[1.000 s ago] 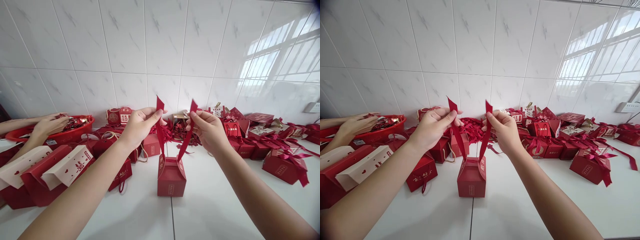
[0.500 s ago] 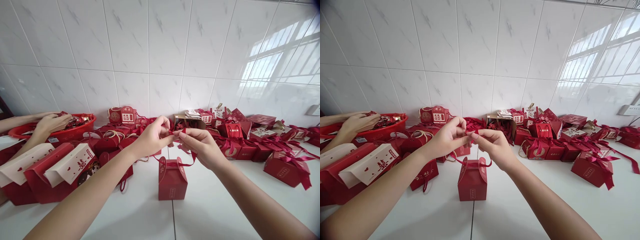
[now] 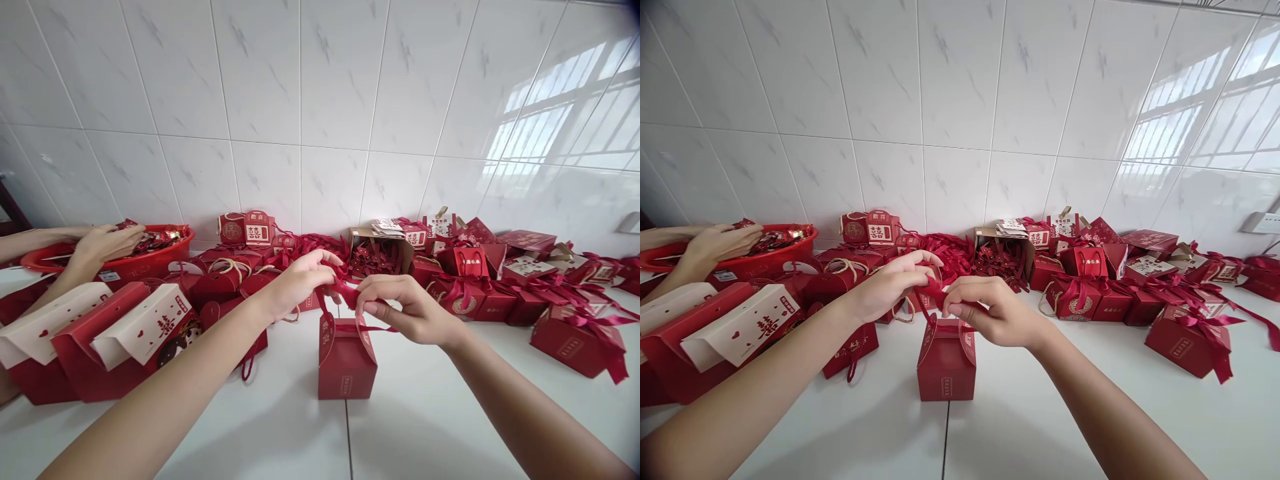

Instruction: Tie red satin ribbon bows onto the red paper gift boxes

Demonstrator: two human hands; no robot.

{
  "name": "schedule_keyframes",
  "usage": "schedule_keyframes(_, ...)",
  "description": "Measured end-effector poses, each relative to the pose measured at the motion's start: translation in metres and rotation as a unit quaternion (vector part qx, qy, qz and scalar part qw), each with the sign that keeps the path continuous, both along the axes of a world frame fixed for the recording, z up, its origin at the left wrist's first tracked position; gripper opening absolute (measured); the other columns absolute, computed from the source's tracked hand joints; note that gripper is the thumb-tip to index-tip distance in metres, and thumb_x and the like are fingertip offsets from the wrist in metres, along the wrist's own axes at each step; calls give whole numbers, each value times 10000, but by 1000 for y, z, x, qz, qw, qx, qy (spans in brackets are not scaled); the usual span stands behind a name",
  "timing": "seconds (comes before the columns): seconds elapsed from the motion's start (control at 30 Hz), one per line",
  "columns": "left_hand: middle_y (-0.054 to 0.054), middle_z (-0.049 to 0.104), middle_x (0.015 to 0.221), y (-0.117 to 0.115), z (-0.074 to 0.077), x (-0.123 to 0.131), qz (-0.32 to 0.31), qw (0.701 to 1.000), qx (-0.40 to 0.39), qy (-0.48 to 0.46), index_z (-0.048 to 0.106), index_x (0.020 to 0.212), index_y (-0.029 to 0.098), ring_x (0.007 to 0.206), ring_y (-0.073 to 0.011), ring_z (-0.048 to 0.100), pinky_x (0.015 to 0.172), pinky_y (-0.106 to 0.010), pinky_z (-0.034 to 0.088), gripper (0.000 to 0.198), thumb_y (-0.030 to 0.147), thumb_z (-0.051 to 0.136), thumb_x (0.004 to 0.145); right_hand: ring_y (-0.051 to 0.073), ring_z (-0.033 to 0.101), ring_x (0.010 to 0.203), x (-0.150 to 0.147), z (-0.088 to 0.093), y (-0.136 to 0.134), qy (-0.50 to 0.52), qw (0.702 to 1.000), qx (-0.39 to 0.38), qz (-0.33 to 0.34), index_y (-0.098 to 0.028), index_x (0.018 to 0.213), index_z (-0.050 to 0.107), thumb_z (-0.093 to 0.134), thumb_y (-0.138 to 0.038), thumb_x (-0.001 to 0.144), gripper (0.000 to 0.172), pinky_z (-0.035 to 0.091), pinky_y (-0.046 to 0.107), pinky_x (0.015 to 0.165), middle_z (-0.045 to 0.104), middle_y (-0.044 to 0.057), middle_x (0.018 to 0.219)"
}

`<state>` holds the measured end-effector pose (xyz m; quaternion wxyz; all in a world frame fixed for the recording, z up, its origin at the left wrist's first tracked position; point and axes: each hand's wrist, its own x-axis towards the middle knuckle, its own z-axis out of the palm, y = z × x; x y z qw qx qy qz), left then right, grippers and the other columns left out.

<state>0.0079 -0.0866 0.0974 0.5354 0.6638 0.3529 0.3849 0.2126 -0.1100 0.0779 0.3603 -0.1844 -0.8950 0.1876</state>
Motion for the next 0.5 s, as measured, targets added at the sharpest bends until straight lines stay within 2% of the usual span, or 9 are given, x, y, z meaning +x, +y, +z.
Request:
schedule_keyframes(0.1, 23, 578, 621, 2, -1, 0, 34, 999, -11, 6, 544, 852, 170, 580, -113, 550, 554, -235, 400, 125, 134, 530, 733, 168, 565, 764, -1, -1, 0, -112, 986, 120, -36, -169, 855, 612, 413, -115, 885, 209, 427, 308, 718, 633, 73, 837)
schedule_keyframes(0.2, 29, 548, 578, 2, -2, 0, 30, 999, -14, 4, 549, 845, 164, 567, -113, 527, 543, -235, 389, 130, 121, 528, 724, 166, 559, 740, -4, -5, -1, -174, 961, 189, -99, -168, 838, 609, 412, -78, 853, 218, 406, 314, 733, 635, 69, 821)
schedule_keyframes(0.4, 0, 604, 665, -5, 0, 0, -30, 998, -57, 6, 530, 935, 176, 597, -142, 608, 545, -252, 430, 143, 209, 563, 800, 158, 524, 688, -7, -9, 0, -188, 947, 213, -148, -160, 811, 604, 394, -50, 821, 237, 401, 291, 675, 616, 66, 790)
schedule_keyframes(0.5, -20, 623, 726, -8, 0, 0, -36, 996, -76, 4, 507, 941, 185, 649, -180, 656, 520, -249, 431, 148, 254, 563, 823, 158, 513, 681, -6, -10, 1, -192, 944, 216, -158, -151, 798, 603, 383, -37, 816, 248, 403, 287, 657, 608, 68, 777)
